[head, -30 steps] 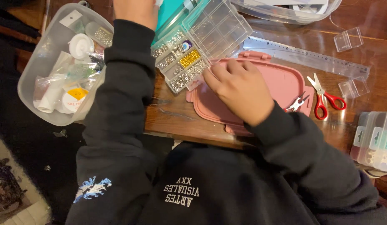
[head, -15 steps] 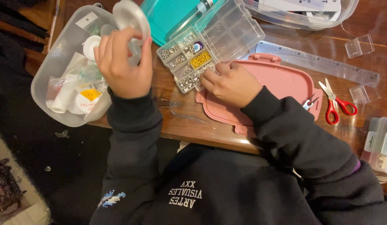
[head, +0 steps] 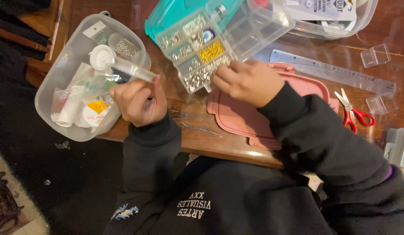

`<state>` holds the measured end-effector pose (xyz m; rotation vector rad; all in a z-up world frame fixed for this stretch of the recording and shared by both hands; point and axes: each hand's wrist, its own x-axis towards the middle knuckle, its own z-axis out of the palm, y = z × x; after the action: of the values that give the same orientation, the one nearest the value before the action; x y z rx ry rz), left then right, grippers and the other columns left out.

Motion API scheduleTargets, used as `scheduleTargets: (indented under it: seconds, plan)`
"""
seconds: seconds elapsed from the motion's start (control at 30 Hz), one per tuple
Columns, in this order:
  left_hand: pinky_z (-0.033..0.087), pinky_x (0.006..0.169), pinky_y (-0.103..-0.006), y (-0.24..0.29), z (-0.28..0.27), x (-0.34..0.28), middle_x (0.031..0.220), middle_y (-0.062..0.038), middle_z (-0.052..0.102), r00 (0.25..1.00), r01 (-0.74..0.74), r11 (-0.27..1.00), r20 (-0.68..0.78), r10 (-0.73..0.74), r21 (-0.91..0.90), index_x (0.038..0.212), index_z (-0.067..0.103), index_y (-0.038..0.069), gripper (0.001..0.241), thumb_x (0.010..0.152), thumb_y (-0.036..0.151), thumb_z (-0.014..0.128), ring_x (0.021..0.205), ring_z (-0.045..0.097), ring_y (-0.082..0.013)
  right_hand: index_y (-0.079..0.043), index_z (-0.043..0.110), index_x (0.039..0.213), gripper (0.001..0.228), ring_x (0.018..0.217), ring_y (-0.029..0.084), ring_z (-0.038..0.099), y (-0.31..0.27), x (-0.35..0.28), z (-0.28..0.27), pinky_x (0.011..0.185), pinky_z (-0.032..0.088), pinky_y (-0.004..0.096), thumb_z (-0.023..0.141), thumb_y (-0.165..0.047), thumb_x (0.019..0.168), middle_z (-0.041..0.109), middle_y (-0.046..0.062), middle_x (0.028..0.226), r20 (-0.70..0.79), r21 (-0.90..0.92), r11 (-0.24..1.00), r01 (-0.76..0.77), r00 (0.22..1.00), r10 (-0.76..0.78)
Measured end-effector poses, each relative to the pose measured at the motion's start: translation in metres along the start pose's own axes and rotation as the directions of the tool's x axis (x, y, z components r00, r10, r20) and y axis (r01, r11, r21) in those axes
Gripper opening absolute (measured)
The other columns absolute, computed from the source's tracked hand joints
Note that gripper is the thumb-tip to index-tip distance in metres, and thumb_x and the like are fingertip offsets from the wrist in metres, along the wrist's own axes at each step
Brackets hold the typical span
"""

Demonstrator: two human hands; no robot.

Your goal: The person is threading small white beads and a star charm onto a thin jewelry wire to create a piece of jewelry.

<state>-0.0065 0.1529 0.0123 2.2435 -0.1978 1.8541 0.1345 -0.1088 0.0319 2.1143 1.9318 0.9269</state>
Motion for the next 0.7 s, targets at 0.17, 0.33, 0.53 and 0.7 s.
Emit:
scheduleTargets:
  seconds: [0.17, 0.33, 0.53, 0.7]
  plan:
    - [0.043, 0.076, -0.0420, -0.009, -0.008, -0.025, 0.093, -0.006, 0.066, 0.998, 0.067, 0.997, -0.010, -0.067, -0.028, 0.109, 0.050, 0.016, 0.042, 0.099, 0.001, 0.088, 0.073, 0.048, -0.0284, -0.020, 0.057, 0.099, 0.022, 0.066, 0.010, 0.051, 0.045, 0.033, 0.018, 0.046, 0.039, 0.028, 0.071, -0.004, 0.107, 0.055, -0.006, 0.092, -0.015, -0.032, 0.999, 0.014, 1.000, -0.014]
    - [0.042, 0.075, -0.0416, -0.014, -0.002, -0.031, 0.093, -0.007, 0.067, 0.996, 0.083, 0.996, 0.040, -0.082, -0.013, 0.109, 0.049, 0.015, 0.043, 0.098, 0.001, 0.089, 0.069, 0.052, -0.0262, -0.023, 0.057, 0.103, 0.021, 0.069, 0.013, 0.053, 0.070, 0.070, 0.090, 0.049, 0.039, 0.031, 0.072, -0.009, 0.105, 0.056, -0.006, 0.103, -0.098, -0.119, 0.992, 0.040, 0.994, -0.051]
    - [0.043, 0.077, -0.0381, -0.010, 0.008, -0.026, 0.094, -0.005, 0.074, 0.991, 0.115, 0.993, 0.063, -0.116, 0.013, 0.108, 0.051, 0.016, 0.039, 0.101, 0.004, 0.088, 0.070, 0.058, -0.0226, -0.022, 0.058, 0.118, 0.022, 0.071, 0.014, 0.051, 0.082, 0.082, 0.173, 0.050, 0.042, 0.032, 0.076, -0.013, 0.108, 0.054, -0.003, 0.115, -0.045, -0.198, 0.977, 0.074, 0.995, -0.084]
    - [0.044, 0.077, -0.0385, -0.013, 0.013, -0.026, 0.099, -0.005, 0.077, 0.987, 0.130, 0.991, 0.097, -0.129, -0.014, 0.107, 0.054, 0.015, 0.034, 0.102, 0.004, 0.085, 0.073, 0.061, -0.0217, -0.021, 0.060, 0.114, 0.025, 0.066, 0.015, 0.052, 0.089, 0.083, 0.193, 0.049, 0.044, 0.032, 0.077, -0.007, 0.103, 0.054, -0.002, 0.110, -0.033, -0.144, 0.986, 0.082, 0.996, -0.087]
